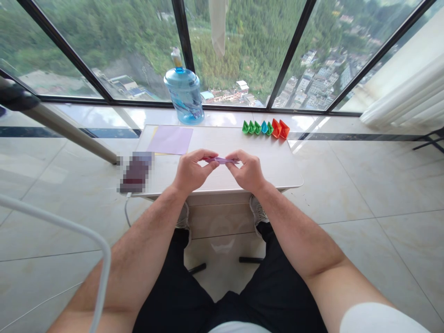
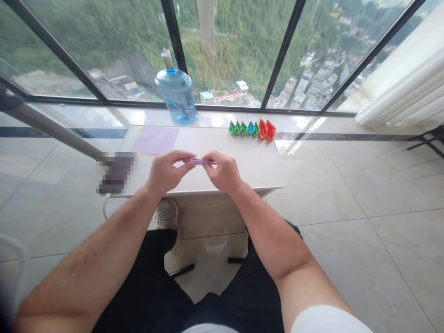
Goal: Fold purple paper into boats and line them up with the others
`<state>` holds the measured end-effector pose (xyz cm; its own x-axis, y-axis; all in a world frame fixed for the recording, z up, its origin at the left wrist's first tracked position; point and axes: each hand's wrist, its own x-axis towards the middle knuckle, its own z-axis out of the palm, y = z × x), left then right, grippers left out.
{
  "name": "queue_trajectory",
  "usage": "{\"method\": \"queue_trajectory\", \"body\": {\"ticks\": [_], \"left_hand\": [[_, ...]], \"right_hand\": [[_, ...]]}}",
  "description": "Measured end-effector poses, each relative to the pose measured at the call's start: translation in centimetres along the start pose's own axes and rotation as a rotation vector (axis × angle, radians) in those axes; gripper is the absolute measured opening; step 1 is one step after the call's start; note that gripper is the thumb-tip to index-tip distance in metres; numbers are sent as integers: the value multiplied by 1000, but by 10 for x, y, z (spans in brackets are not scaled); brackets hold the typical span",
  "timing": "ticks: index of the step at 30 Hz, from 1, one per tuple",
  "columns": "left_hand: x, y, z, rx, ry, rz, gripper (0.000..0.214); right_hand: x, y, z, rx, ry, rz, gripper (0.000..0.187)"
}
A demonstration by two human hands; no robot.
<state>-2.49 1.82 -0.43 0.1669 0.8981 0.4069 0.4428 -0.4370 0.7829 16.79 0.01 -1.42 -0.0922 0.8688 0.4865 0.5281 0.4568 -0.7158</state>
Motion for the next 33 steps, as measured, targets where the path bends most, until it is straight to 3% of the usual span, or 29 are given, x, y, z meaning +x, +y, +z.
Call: {"method": "queue_trajectory", "body": {"ticks": [8, 18, 24, 33], "left_hand": [[3, -3, 2, -185, -9, -91, 28], [-1, 4, 0, -90, 44, -81, 12], [-2, 8, 4, -137, 11, -67, 18], [-2, 9, 9, -237, 38, -179, 16]], "right_hand": [[2, -4, -1, 100, 5, 84, 12], [1, -2, 2, 101, -4, 88, 15], [0, -4, 3, 101, 18, 82, 16], [-1, -8, 5, 81, 19, 62, 14]]}}
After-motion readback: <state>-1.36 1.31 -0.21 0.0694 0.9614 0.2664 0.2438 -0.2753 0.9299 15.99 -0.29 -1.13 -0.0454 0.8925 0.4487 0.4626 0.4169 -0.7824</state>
